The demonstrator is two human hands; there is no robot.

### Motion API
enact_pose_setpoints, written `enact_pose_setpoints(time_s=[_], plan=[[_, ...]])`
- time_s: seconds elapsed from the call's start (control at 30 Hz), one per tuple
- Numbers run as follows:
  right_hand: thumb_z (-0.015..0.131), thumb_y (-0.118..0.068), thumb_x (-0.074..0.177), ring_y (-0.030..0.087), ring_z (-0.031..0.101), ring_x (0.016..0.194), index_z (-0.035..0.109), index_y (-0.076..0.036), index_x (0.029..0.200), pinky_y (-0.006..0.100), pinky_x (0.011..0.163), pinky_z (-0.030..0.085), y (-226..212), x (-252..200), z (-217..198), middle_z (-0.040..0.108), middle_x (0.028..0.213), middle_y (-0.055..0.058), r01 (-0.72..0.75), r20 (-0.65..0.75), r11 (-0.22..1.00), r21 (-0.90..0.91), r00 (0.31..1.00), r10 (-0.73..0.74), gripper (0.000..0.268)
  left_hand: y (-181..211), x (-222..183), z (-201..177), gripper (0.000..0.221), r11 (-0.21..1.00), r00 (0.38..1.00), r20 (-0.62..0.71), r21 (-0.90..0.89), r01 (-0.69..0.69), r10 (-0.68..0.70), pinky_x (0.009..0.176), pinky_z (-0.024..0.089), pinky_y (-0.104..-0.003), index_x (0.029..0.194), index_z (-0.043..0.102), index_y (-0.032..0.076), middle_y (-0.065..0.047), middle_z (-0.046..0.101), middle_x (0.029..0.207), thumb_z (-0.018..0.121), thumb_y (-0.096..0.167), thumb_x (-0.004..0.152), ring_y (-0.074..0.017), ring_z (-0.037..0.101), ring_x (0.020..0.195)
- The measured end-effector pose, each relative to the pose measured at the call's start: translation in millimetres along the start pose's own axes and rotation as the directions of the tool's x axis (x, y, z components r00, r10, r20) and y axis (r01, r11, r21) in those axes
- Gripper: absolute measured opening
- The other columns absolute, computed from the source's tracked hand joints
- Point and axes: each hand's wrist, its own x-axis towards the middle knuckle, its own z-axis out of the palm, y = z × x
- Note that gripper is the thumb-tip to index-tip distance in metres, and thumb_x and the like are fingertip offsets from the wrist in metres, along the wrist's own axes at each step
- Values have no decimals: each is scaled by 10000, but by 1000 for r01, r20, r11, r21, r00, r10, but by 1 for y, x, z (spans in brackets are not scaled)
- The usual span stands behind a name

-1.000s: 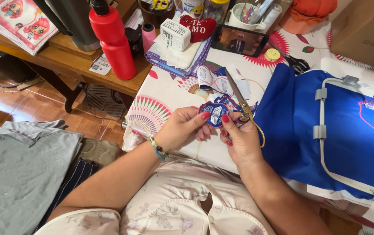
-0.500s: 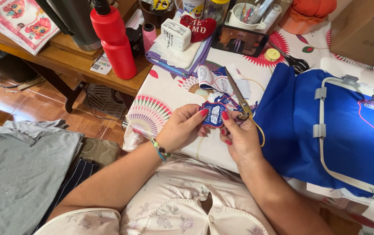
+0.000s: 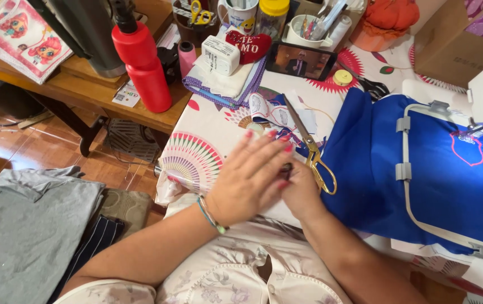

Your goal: Trimming excess fabric from embroidered patches using scissors

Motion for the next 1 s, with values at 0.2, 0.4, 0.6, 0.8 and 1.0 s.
enact_pose_setpoints(time_s=[0.2, 0.4, 0.6, 0.8, 1.0], plan=[[743, 28, 844, 139, 680, 878, 783, -70, 1006, 321, 846, 565, -19, 8, 6, 746, 902, 56, 55, 39, 998, -27, 998, -54, 193, 10, 18, 22, 383, 993, 982, 162, -86, -83, 96, 993, 553, -504, 1234, 665, -17, -241, 682, 1213, 512, 289, 1063, -429, 678, 1159], [739, -10, 846, 151, 684, 863, 777, -79, 1005, 326, 825, 560, -28, 8, 2, 745, 898, 61, 91, 36, 994, -55, 995, -90, 178, 7, 29, 8, 333, 997, 972, 226, -60, -45, 58, 802, 606, -428, 1179, 699, 38, -176, 720, 1058, 555, 310, 1050, -364, 745, 946], [735, -47, 848, 163, 689, 849, 771, -88, 1005, 331, 804, 555, -18, -5, -21, 744, 894, 65, 90, -18, 992, -93, 996, -92, 166, 7, 31, 19, 329, 993, 947, 313, -110, -41, 74, 819, 604, -440, 1206, 697, 25, -175, 720, 1052, 589, 277, 1024, -371, 733, 974], [731, -85, 850, 175, 694, 834, 765, -97, 1005, 337, 784, 550, 115, -10, -110, 744, 890, 70, 91, -26, 988, -124, 995, -95, 159, 13, 32, 14, 254, 993, 900, 437, -114, 37, 17, 908, 556, -428, 1153, 688, 37, -126, 738, 1144, 602, 236, 1022, -303, 709, 1041], [727, -123, 852, 187, 699, 819, 759, -106, 1004, 342, 763, 545, -15, -13, -28, 743, 886, 74, 104, 20, 985, -140, 995, -102, 157, 12, 22, 29, 283, 997, 851, 525, -65, 45, -4, 902, 555, -423, 1155, 714, 51, -109, 753, 1136, 581, 257, 1013, -303, 711, 1016]])
